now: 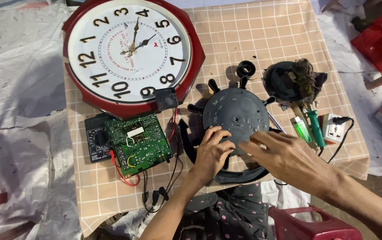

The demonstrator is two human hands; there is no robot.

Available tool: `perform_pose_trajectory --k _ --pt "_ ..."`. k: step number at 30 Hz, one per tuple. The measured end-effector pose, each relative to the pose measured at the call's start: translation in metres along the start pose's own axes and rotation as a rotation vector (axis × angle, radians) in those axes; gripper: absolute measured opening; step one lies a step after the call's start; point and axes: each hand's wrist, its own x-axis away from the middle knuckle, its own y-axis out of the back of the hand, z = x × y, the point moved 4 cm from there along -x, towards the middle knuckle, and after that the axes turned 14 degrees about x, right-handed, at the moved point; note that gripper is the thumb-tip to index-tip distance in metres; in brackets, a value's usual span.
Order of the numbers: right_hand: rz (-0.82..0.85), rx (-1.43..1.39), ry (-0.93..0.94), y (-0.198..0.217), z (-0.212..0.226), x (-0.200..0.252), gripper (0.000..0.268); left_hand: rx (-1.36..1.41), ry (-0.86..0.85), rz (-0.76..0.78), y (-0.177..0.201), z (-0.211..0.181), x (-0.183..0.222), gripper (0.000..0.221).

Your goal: Cleaning a clock face with a cloth and then assembling it into a decorative frame by screwing on a backplate.

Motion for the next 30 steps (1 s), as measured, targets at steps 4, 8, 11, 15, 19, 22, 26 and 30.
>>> perform_pose_trajectory --k 4,8,11,15,19,22,26,30 --pt "-0.068 0.068 0.081 -0.010 0.003 -0.002 0.010 0.000 -0.002 -0.014 0.001 -0.001 -0.001 0.010" --pt "-0.007 0.197 0.064 -0.019 0.003 -0.007 0.011 -0.002 0.025 -0.017 0.004 -0.003 0.000 0.010" --pt "-0.008 0.272 0.006 -0.024 0.000 -0.004 0.018 -0.006 0.026 -0.013 0.002 -0.002 -0.001 0.009" --pt "-0.062 0.250 -0.008 -0.019 -0.002 0.001 0.035 0.012 -0.009 0.070 0.018 -0.026 -0.010 0.012" --pt "-0.031 -0.009 0.120 0.005 -0.005 0.000 0.059 -0.017 0.028 0.069 0.013 -0.022 -0.010 0.003" --pt "-0.027 0.050 0.210 -0.005 -0.005 0.009 0.048 0.019 -0.014 0.028 0.016 -0.028 -0.012 0.008" --pt "-0.039 0.118 0.172 -0.017 -0.001 0.012 0.045 0.026 0.064 0.077 0.018 -0.028 -0.014 0.008" --pt "-0.117 0.166 0.049 -0.016 0.003 0.004 0.019 0.035 0.042 0.062 0.016 -0.026 -0.013 0.014"
